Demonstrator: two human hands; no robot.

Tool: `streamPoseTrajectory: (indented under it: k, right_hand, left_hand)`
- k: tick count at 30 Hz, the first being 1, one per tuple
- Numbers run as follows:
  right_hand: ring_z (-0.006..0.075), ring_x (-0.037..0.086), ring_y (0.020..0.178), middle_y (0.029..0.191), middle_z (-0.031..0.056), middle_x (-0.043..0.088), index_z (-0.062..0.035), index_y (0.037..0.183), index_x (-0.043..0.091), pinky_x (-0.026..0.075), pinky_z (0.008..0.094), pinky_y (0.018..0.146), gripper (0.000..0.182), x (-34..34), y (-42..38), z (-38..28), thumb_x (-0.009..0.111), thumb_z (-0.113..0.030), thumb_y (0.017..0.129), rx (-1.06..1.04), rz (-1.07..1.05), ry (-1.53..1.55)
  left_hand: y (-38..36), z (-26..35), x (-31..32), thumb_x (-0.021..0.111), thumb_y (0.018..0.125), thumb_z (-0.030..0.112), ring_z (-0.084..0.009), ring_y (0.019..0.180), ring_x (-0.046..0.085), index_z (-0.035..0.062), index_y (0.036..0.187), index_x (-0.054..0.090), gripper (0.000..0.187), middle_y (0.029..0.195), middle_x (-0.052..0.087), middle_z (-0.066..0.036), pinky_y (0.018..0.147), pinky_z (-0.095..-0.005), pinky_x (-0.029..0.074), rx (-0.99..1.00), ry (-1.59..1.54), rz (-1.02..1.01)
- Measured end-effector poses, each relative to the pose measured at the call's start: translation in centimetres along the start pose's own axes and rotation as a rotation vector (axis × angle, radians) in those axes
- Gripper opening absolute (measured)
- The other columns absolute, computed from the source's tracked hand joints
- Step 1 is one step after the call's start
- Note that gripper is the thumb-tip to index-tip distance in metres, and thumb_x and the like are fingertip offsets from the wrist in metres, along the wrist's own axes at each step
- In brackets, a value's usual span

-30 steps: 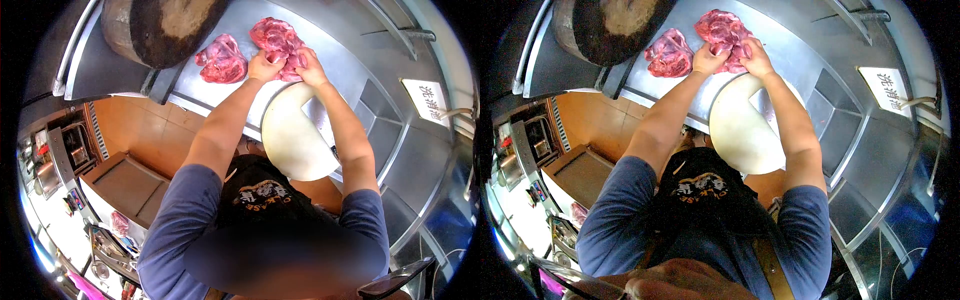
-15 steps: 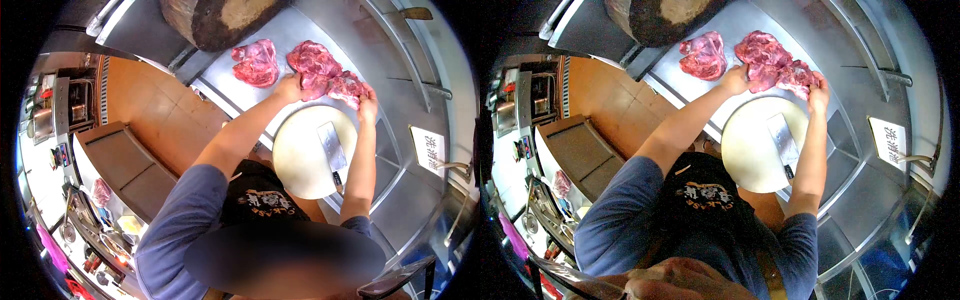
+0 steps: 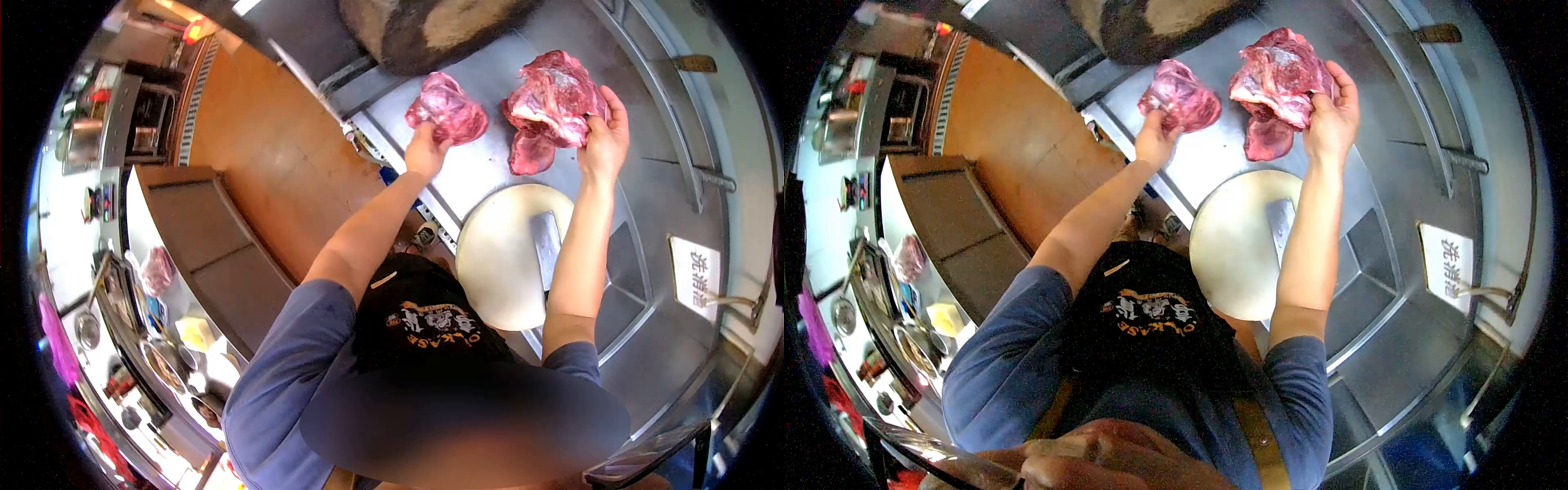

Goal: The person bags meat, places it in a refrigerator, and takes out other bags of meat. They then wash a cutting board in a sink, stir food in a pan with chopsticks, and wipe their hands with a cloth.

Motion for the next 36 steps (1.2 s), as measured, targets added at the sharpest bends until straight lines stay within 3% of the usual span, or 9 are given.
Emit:
streamPoseTrajectory:
  k: [6, 10, 14, 15, 21, 25, 31, 33, 36]
  right_hand:
    - [0.0191, 0.055, 0.107, 0.114, 0.0117, 0.057, 0.0010, 0.114, 0.053, 0.041, 0.0295, 0.096, 0.039, 8.3, -4.5, 2.9, 0.045, 0.014, 0.078, -0.193, -0.293, -0.248]
    - [0.0300, 0.054, 0.106, 0.111, 0.0122, 0.057, -0.0059, 0.102, 0.060, 0.043, 0.0362, 0.093, 0.035, 8.6, -8.6, 11.8, 0.050, 0.008, 0.071, -0.435, -0.527, -0.775]
    - [0.0342, 0.052, 0.096, 0.102, 0.0125, 0.055, -0.0069, 0.101, 0.061, 0.045, 0.0408, 0.083, 0.033, 6.7, -13.3, 19.5, 0.053, 0.003, 0.070, -0.463, -0.459, -1.067]
    - [0.0338, 0.052, 0.094, 0.101, 0.0120, 0.055, -0.0072, 0.102, 0.061, 0.045, 0.0410, 0.082, 0.033, 6.1, -13.7, 19.8, 0.054, 0.001, 0.071, -0.455, -0.414, -1.091]
    - [0.0318, 0.052, 0.104, 0.109, 0.0151, 0.054, -0.0045, 0.107, 0.060, 0.043, 0.0362, 0.090, 0.031, 3.6, -17.9, 15.8, 0.061, -0.008, 0.077, -0.236, -0.353, -1.078]
    - [0.0295, 0.058, 0.085, 0.088, 0.0124, 0.060, -0.0056, 0.084, 0.065, 0.047, 0.0365, 0.077, 0.011, -0.2, -24.2, 13.7, 0.061, -0.015, 0.079, -0.033, -0.292, -0.988]
    - [0.0255, 0.059, 0.073, 0.083, 0.0127, 0.060, -0.0020, 0.082, 0.064, 0.047, 0.0312, 0.068, 0.015, -6.5, -35.2, 9.6, 0.065, -0.017, 0.082, 0.022, -0.081, -0.970]
    - [0.0250, 0.060, 0.076, 0.086, 0.0130, 0.062, -0.0019, 0.087, 0.064, 0.048, 0.0314, 0.070, 0.013, -6.7, -37.5, 8.9, 0.061, -0.014, 0.085, 0.004, -0.087, -0.935]
    - [0.0252, 0.061, 0.077, 0.087, 0.0134, 0.062, -0.0017, 0.088, 0.063, 0.048, 0.0317, 0.070, 0.014, -4.3, -40.6, 8.5, 0.060, -0.015, 0.085, -0.003, -0.200, -0.912]
  left_hand:
    - [-4.1, -5.0, 1.6, 0.068, 0.079, 0.007, -0.0164, 0.082, 0.058, 0.0053, 0.120, 0.049, 0.045, 0.091, 0.060, -0.005, 0.073, -0.0261, 0.048, -0.296, -0.609, -0.036]
    - [-5.3, -4.1, -2.3, 0.051, 0.093, 0.026, -0.0289, 0.095, 0.058, 0.0061, 0.128, 0.040, 0.041, 0.103, 0.055, -0.012, 0.071, -0.0395, 0.053, -0.798, -1.267, 0.013]
    - [-5.5, -7.0, -1.2, 0.057, 0.090, 0.029, -0.0090, 0.062, 0.058, 0.0038, 0.122, 0.053, 0.040, 0.074, 0.062, -0.001, 0.053, -0.0231, 0.044, -0.409, -0.336, -0.240]
    - [-5.7, -6.0, -2.0, 0.061, 0.084, 0.025, -0.0206, 0.075, 0.062, 0.0008, 0.119, 0.054, 0.043, 0.078, 0.065, -0.009, 0.071, -0.0319, 0.048, -0.373, -0.248, -0.186]
    - [-8.0, -3.7, -4.4, 0.059, 0.089, 0.020, -0.0108, 0.070, 0.058, 0.0017, 0.127, 0.048, 0.043, 0.082, 0.062, -0.002, 0.062, -0.0227, 0.048, -0.385, -0.650, -0.256]
    - [-13.1, -10.6, -9.2, 0.057, 0.090, 0.021, -0.0093, 0.060, 0.055, 0.0025, 0.083, 0.061, 0.020, 0.071, 0.059, -0.002, 0.054, -0.0221, 0.046, -0.386, -0.677, -0.175]
    - [-31.8, -33.6, -19.0, 0.068, 0.081, 0.030, -0.0178, 0.055, 0.057, 0.0038, 0.075, 0.060, 0.028, 0.065, 0.060, -0.008, 0.053, -0.0314, 0.046, -0.808, -0.256, -0.095]
    - [-40.9, -38.1, -24.0, 0.063, 0.081, 0.031, -0.0289, 0.062, 0.060, -0.0009, 0.081, 0.060, 0.032, 0.072, 0.063, -0.015, 0.059, -0.0383, 0.048, -0.544, 0.229, -0.100]
    - [-54.8, -44.0, -27.9, 0.057, 0.077, 0.027, -0.0322, 0.075, 0.062, -0.0032, 0.093, 0.063, 0.034, 0.087, 0.065, -0.020, 0.069, -0.0418, 0.048, -0.440, 0.646, -0.689]
Point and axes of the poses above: each hand's wrist, its own y-axis towards the middle knuckle, its own x-axis out of the palm, z = x × y, the point moved 5 cm from there along y, towards the middle knuckle
